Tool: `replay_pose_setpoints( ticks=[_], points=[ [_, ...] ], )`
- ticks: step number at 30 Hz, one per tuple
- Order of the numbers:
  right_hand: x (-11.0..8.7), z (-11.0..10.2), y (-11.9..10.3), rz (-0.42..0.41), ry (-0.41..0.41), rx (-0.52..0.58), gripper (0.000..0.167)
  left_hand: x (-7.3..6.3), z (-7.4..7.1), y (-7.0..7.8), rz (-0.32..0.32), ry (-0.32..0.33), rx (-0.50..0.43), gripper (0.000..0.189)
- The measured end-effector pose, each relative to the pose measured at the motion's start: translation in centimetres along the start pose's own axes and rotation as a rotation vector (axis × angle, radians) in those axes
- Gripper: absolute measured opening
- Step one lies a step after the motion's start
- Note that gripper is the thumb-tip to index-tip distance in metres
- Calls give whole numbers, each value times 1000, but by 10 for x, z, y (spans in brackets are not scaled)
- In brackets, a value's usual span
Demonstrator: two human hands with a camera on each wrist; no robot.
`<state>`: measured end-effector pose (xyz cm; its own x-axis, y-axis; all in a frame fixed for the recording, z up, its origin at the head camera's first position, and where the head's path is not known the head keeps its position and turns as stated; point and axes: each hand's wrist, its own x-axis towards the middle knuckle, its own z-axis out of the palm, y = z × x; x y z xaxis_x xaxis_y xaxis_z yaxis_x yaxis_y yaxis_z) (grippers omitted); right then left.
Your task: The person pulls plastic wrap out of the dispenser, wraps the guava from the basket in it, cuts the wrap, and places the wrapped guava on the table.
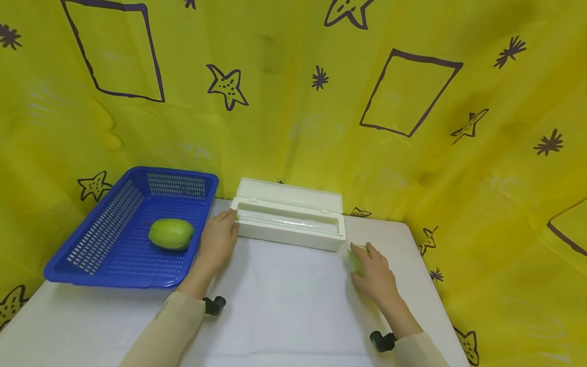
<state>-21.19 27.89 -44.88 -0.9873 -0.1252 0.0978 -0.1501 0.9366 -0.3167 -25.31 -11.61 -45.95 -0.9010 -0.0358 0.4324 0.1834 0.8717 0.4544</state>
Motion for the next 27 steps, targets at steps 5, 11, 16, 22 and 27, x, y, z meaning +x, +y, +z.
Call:
replay_pose_setpoints(
  ticks=[5,11,16,22,27],
  points=[
    [0,-3,19,47,13,0,56,1,8,-6,2,115,-46,27],
    [5,-5,26,62,2,-7,57,12,12,-6,16,156,-72,11],
    [10,-6,22,85,-38,-42,60,14,18,-9,38,171,-130,7],
    [20,-5,-1,56,-24,-100,68,9,23,-13,-11,209,-233,21],
    [34,2,-52,-192,192,-50,54,4,29,-19,-209,142,-457,55]
  ],
)
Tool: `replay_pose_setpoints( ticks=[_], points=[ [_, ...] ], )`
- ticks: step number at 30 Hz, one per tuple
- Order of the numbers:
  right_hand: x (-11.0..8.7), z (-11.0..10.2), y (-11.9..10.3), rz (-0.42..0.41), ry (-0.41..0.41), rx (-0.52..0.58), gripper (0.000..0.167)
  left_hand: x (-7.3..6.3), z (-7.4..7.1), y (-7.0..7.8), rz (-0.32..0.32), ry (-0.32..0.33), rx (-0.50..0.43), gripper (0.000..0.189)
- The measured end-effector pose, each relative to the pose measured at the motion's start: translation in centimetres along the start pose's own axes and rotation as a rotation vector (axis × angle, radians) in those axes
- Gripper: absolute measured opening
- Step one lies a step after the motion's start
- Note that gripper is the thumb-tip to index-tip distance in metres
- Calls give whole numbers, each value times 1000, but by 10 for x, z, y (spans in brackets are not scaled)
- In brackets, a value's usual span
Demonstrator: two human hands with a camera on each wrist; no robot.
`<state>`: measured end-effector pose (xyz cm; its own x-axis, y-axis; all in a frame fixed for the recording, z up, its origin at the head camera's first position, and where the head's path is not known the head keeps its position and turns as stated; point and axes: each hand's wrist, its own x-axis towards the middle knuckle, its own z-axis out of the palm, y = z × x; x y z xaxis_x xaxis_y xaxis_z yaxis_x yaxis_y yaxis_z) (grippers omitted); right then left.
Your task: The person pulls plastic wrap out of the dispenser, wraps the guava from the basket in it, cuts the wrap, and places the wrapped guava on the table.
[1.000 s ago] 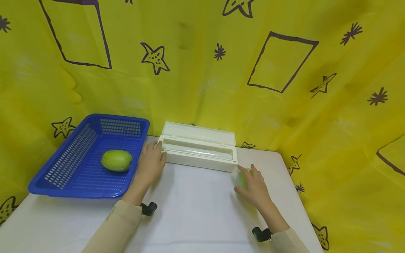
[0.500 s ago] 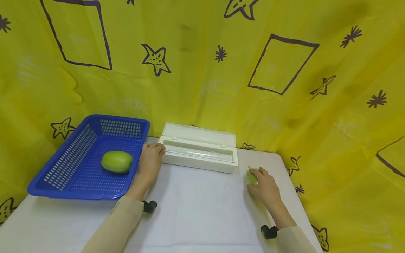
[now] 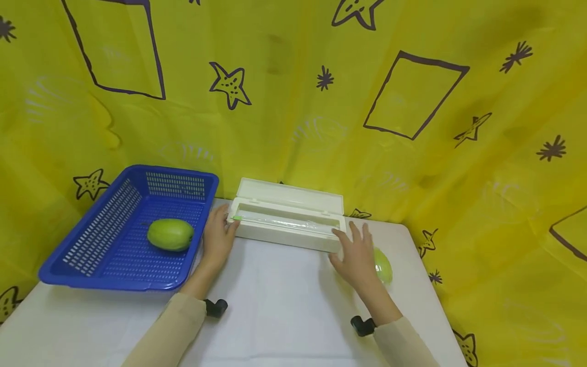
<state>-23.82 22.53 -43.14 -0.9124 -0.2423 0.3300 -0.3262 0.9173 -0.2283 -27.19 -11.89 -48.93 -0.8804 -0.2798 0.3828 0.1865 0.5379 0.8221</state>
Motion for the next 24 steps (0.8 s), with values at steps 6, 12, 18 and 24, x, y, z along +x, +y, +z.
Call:
replay_pose_setpoints(
  ticks=[6,12,18,24],
  points=[
    [49,22,-89,-255,14,265,24,-7,1,-12,-181,-150,-195,67],
    [102,66,-158,-282,-157,233,25,-9,6,-19,-180,-136,-306,56],
    [122,87,-178,-222,-168,168,15,-8,11,-22,-165,-96,-255,44],
    [128,94,-178,-225,-152,164,16,-4,8,-21,-134,-62,-216,46]
  ],
)
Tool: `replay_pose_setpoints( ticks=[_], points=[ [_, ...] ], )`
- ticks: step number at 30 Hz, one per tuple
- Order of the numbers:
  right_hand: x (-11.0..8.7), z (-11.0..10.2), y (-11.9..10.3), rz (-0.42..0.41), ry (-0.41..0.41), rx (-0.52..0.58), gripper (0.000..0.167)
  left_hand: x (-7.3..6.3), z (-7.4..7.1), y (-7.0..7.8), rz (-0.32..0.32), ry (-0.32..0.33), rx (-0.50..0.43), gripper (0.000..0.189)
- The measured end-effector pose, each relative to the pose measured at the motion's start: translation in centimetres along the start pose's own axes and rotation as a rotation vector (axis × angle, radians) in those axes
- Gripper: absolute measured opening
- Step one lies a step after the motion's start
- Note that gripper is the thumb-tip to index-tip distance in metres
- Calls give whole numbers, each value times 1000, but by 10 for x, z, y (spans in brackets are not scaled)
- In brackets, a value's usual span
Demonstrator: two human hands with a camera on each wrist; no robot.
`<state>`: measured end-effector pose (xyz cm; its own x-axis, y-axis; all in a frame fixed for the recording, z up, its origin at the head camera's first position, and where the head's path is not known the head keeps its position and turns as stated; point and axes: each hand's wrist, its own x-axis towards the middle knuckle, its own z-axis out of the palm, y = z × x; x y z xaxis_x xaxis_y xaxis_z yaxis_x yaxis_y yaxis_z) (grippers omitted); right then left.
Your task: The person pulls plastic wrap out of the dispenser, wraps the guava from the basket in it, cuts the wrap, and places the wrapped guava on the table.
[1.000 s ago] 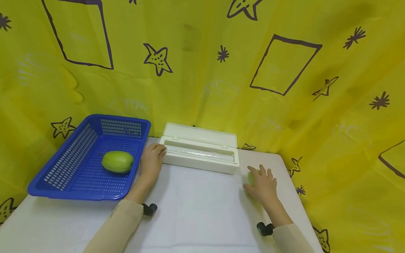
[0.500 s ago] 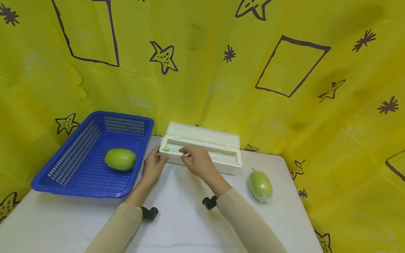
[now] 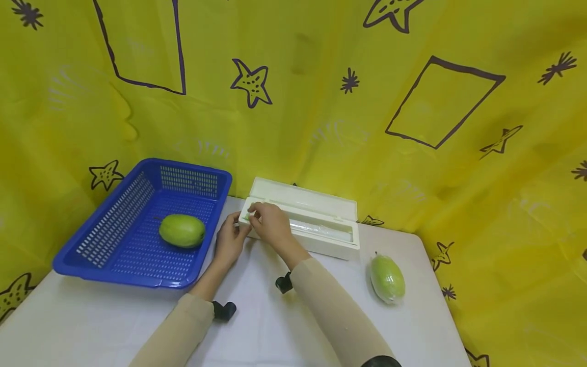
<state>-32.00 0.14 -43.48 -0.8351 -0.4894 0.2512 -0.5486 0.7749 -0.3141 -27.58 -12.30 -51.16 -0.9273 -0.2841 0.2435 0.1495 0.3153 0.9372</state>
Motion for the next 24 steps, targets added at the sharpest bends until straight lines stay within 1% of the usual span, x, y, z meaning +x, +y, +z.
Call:
replay_pose_setpoints(
  ticks=[3,5,9,12,14,17,19,21,23,24],
  points=[
    [1,1,0,-27,-5,-11,17,-1,-1,3,-9,7,15,44],
    [1,0,1,-31,3,-27,13,-2,0,4,-1,3,32,44],
    [-5,-3,10,1,26,-50,12,-4,3,3,55,-4,82,45],
    [-14,-8,21,41,33,-31,13,-3,3,2,82,14,114,46],
    [-20,-12,28,48,30,16,13,-1,1,2,75,26,121,46],
    [-23,-17,34,43,8,145,18,0,-3,4,33,4,120,49],
    [-22,-18,38,45,-13,228,24,0,-5,6,4,-21,114,57],
    [-19,-19,40,52,-21,285,28,-1,-4,8,-13,-36,108,66],
    [-17,-19,43,60,-31,310,28,-3,-3,9,-5,-31,117,72],
    [-15,-20,43,59,-51,318,27,-4,-2,10,13,-20,127,74]
  ],
)
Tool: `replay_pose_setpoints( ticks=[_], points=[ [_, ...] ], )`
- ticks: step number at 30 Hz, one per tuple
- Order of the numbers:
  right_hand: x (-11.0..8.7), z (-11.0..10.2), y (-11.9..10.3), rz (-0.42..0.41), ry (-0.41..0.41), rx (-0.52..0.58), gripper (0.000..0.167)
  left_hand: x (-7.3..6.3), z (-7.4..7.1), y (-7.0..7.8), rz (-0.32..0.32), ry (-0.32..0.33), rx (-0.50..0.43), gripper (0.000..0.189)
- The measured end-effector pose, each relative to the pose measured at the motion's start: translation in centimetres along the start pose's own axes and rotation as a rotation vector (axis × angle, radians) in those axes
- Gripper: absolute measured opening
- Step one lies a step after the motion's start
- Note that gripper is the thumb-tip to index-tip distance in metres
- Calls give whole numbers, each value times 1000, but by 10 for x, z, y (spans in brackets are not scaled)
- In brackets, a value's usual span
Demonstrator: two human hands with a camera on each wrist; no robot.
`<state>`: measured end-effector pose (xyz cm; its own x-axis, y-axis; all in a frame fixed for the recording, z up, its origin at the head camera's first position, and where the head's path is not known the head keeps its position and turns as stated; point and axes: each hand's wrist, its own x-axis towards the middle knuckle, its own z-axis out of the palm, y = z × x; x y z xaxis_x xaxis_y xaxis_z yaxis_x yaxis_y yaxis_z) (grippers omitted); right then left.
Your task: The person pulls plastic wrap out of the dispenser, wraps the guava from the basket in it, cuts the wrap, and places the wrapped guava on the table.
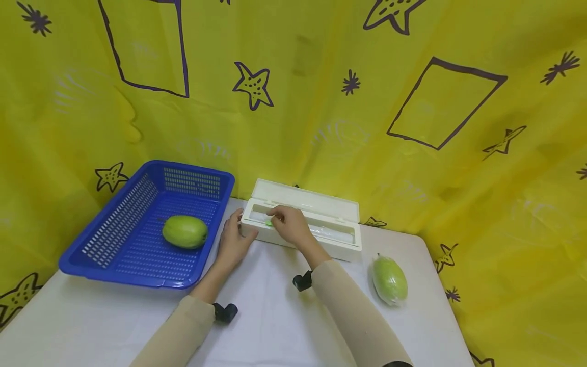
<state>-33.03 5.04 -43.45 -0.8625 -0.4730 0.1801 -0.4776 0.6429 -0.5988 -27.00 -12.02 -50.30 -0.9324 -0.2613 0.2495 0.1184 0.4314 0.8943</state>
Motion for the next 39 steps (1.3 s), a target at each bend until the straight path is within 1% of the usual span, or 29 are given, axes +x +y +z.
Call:
replay_pose_setpoints(
  ticks=[2,5,7,8,9,11,14,15,17,19,21,23,25,26,28,30,31,33,34,37,39],
  points=[
    [2,-1,-1,0,-56,-12,28,-2,1,3,46,22,32,70],
    [7,-4,-6,10,-186,-37,37,-5,2,8,116,32,87,58],
    [10,-5,-9,25,-250,-41,41,-7,3,12,140,21,106,52],
    [11,-5,-10,34,-264,-31,42,-7,4,13,142,16,109,51],
    [13,-5,-10,47,-268,-20,43,-8,4,14,142,15,109,50],
    [15,-4,-9,77,-244,19,41,-9,5,16,132,17,108,49],
    [15,-2,-4,149,-175,106,38,-9,6,16,129,36,116,48],
    [15,-2,-2,171,-152,140,38,-10,6,16,140,42,128,47],
    [14,-2,1,211,-120,216,38,-10,6,16,183,53,171,46],
    [14,-3,3,213,-124,235,40,-10,6,18,245,57,223,47],
    [13,-4,2,161,-159,186,39,-9,7,20,296,53,267,50],
    [14,-6,0,54,-218,87,39,-9,8,22,323,43,284,55],
    [16,-7,-2,-62,-269,-14,40,-8,9,23,321,35,277,58],
    [17,-8,-3,-106,-289,-49,40,-8,9,24,317,34,272,58],
    [19,-9,-4,-142,-320,-108,40,-8,9,24,313,32,267,57],
    [20,-10,-5,-115,-329,-164,39,-8,9,24,308,28,268,54],
    [21,-11,-6,-89,-327,-190,38,-8,9,24,305,24,275,53],
    [21,-12,-6,-34,-303,-227,37,-8,8,23,304,22,284,51],
    [20,-12,-6,-13,-283,-241,36,-8,8,23,299,20,287,49],
    [18,-13,-3,41,-203,-218,33,-9,8,24,297,12,309,44],
    [17,-14,0,55,-148,-203,28,-8,8,26,302,4,327,40]
  ],
)
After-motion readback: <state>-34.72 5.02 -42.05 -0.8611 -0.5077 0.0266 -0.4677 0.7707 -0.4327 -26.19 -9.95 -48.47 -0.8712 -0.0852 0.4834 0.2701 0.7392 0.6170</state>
